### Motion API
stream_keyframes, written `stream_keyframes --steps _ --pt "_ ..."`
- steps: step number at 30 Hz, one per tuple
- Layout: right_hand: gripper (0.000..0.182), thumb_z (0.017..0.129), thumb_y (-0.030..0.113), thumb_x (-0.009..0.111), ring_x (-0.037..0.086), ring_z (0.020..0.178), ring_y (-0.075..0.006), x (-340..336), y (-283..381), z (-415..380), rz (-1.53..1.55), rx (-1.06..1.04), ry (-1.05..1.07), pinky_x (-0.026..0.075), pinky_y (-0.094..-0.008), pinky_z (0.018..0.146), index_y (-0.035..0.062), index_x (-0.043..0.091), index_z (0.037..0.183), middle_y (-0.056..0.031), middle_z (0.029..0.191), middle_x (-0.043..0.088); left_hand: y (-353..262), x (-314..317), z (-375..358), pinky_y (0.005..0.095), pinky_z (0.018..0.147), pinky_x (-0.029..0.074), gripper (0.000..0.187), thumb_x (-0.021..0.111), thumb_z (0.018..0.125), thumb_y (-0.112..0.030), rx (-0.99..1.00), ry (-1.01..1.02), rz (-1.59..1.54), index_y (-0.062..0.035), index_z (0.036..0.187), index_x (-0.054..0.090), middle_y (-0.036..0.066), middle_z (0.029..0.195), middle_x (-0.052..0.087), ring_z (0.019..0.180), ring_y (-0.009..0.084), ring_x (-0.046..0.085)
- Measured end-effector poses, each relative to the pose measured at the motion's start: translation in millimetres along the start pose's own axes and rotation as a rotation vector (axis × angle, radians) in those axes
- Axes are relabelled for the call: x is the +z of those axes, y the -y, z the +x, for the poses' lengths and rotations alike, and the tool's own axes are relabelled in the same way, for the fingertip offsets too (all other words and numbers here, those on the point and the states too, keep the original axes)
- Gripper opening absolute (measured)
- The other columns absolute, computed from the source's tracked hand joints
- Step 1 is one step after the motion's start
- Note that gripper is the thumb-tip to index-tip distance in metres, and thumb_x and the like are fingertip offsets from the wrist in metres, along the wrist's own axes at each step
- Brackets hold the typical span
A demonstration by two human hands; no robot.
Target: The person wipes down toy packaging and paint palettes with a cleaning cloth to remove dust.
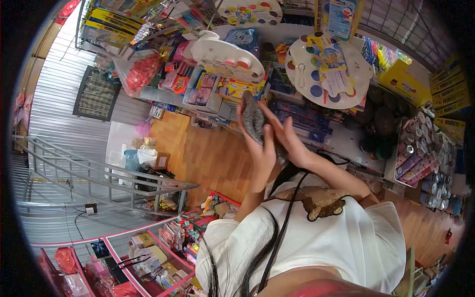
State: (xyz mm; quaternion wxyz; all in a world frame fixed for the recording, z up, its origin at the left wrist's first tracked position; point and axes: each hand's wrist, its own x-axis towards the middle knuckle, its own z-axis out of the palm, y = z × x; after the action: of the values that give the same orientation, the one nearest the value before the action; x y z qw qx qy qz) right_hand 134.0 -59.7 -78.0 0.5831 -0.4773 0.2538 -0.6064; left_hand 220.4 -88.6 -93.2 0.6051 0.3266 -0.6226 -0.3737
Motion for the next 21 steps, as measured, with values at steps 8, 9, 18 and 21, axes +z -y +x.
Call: stream_keyframes --steps 8,9,18,21 --pt "0.053 0.08 0.017 0.054 0.031 0.12 -0.0389 -16 35 52 -1.062 -0.559 -0.464 0.027 -0.0438 0.098 0.0005 0.032 0.125 -0.0248 0.127 0.033 -4 -49 16 0.036 0.087 0.041 0.049 0.05 0.087 -0.029 -0.194 -0.416 -0.453 -0.0036 0.126 0.035 0.011 0.122 0.044 0.106 0.023 0.047" --pt "0.054 0.08 0.018 0.054 0.031 0.12 -0.0392 -16 36 64 -1.05 -0.569 -0.499 0.027 -0.0442 0.098 0.001 0.031 0.126 -0.0256 0.127 0.033 -5 -54 15 0.0364 0.087 0.041 0.049 0.05 0.087 -0.029 -0.214 -0.452 -0.446 -0.004 0.126 0.034 0.011 0.123 0.043 0.107 0.0234 0.047" --pt "0.07 0.077 0.026 0.06 0.041 0.107 -0.0384 -25 35 125 -1.15 -0.556 -0.631 0.031 -0.0463 0.092 0.0006 0.024 0.13 -0.0253 0.109 0.043 -6 -76 8 0.0391 0.083 0.045 0.048 0.051 0.084 -0.033 -0.227 -0.554 -0.38 -0.006 0.122 0.039 0.012 0.118 0.047 0.103 0.0256 0.051" --pt "0.072 0.076 0.029 0.061 0.047 0.097 -0.0353 -21 34 121 -1.092 -0.492 -0.576 0.037 -0.0441 0.084 -0.0007 0.024 0.13 -0.0211 0.099 0.048 -9 -80 9 0.0384 0.08 0.046 0.048 0.051 0.084 -0.033 -0.238 -0.611 -0.359 -0.0059 0.121 0.039 0.011 0.116 0.048 0.1 0.0254 0.052"
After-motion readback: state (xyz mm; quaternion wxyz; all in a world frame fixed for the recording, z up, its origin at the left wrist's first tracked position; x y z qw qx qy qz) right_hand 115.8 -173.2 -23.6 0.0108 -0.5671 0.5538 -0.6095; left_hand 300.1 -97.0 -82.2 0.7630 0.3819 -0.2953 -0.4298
